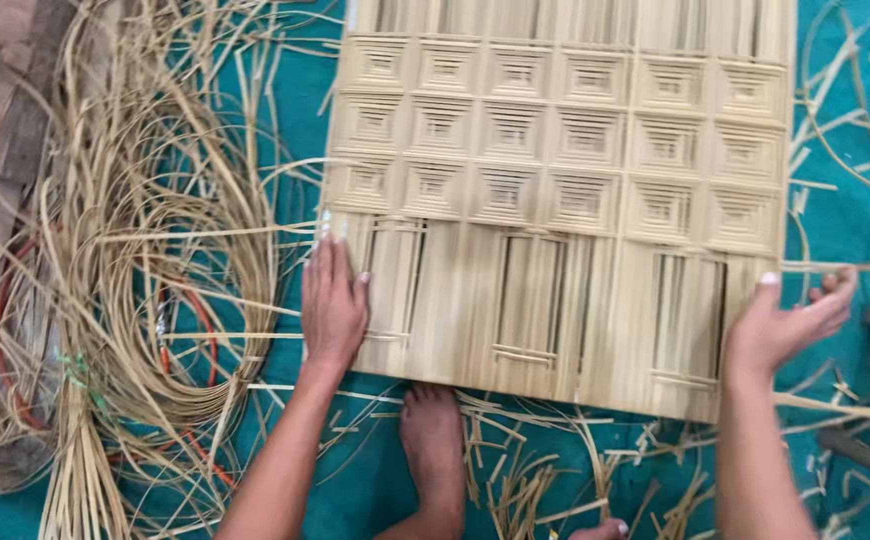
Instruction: The person weaves thin bamboo strips into a large mat with a repeating square pattern. They interlace the strips by hand, periodically pressing the mat flat to tighten the weave and maintain alignment.
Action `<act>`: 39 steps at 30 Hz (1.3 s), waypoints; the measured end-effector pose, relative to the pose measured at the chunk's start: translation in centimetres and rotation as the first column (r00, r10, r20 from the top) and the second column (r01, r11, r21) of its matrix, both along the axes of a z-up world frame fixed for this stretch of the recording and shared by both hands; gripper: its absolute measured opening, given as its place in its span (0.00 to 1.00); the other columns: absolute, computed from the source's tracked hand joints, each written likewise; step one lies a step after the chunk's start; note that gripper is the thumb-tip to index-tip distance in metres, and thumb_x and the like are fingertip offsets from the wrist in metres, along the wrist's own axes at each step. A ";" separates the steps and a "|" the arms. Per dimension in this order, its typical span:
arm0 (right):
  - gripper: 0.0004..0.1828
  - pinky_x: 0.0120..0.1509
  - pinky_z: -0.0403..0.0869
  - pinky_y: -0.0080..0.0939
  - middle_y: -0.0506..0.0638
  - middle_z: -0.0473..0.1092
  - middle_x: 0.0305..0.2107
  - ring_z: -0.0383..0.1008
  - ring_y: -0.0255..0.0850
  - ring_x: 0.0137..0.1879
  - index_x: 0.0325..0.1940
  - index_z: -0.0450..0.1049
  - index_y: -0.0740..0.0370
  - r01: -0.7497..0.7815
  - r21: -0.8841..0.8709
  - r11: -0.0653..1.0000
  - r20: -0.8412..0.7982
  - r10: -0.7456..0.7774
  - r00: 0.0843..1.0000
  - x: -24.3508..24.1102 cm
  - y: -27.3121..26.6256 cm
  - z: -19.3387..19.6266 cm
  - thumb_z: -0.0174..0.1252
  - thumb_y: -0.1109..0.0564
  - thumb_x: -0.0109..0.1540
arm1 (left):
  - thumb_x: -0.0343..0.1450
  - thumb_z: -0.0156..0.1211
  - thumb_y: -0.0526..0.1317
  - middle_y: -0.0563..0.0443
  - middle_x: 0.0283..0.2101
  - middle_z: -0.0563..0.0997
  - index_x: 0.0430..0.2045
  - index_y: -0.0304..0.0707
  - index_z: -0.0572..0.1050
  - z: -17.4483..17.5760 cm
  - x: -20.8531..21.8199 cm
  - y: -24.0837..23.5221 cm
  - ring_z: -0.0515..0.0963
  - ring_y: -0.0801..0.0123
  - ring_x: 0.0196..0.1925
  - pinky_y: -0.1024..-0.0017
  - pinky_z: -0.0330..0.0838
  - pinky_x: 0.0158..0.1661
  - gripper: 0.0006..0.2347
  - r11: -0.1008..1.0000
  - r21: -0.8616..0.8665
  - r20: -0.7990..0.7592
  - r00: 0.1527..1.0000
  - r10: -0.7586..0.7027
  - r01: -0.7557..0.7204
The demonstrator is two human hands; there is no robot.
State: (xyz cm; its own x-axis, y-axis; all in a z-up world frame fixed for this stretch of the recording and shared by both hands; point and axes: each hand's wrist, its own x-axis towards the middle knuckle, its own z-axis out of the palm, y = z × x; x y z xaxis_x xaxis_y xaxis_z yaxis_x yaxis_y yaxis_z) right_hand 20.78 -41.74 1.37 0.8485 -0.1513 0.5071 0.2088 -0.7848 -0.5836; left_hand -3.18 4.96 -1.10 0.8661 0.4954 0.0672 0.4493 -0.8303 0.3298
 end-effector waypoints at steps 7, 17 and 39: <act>0.22 0.74 0.63 0.46 0.54 0.72 0.52 0.71 0.51 0.65 0.61 0.74 0.61 -0.710 0.237 0.663 -0.167 0.748 0.642 -10.7 23.2 -0.2 0.56 0.68 0.63 | 0.79 0.50 0.38 0.40 0.66 0.73 0.62 0.37 0.74 1.2 1.9 3.2 0.69 0.45 0.70 0.52 0.62 0.67 0.16 0.862 -0.498 0.302 0.914 0.272 -0.092; 0.20 0.50 0.71 0.47 0.51 0.68 0.43 0.72 0.50 0.51 0.60 0.75 0.53 -0.812 -0.289 0.507 -0.148 0.814 0.561 -9.7 35.0 -2.2 0.53 0.62 0.64 | 0.69 0.70 0.37 0.52 0.29 0.83 0.34 0.39 0.83 -7.1 5.3 10.1 0.82 0.72 0.26 0.75 0.76 0.27 0.04 0.411 -0.859 0.121 0.659 0.742 -0.305; 0.16 0.61 0.75 0.51 0.49 0.76 0.43 0.79 0.50 0.54 0.60 0.76 0.51 -0.866 0.430 0.254 -0.428 0.902 0.052 -20.0 40.9 0.8 0.56 0.56 0.67 | 0.71 0.65 0.40 0.47 0.27 0.83 0.29 0.43 0.81 5.0 -8.8 10.1 0.84 0.46 0.38 0.54 0.75 0.40 0.03 0.706 -0.502 -0.114 0.847 0.518 -0.500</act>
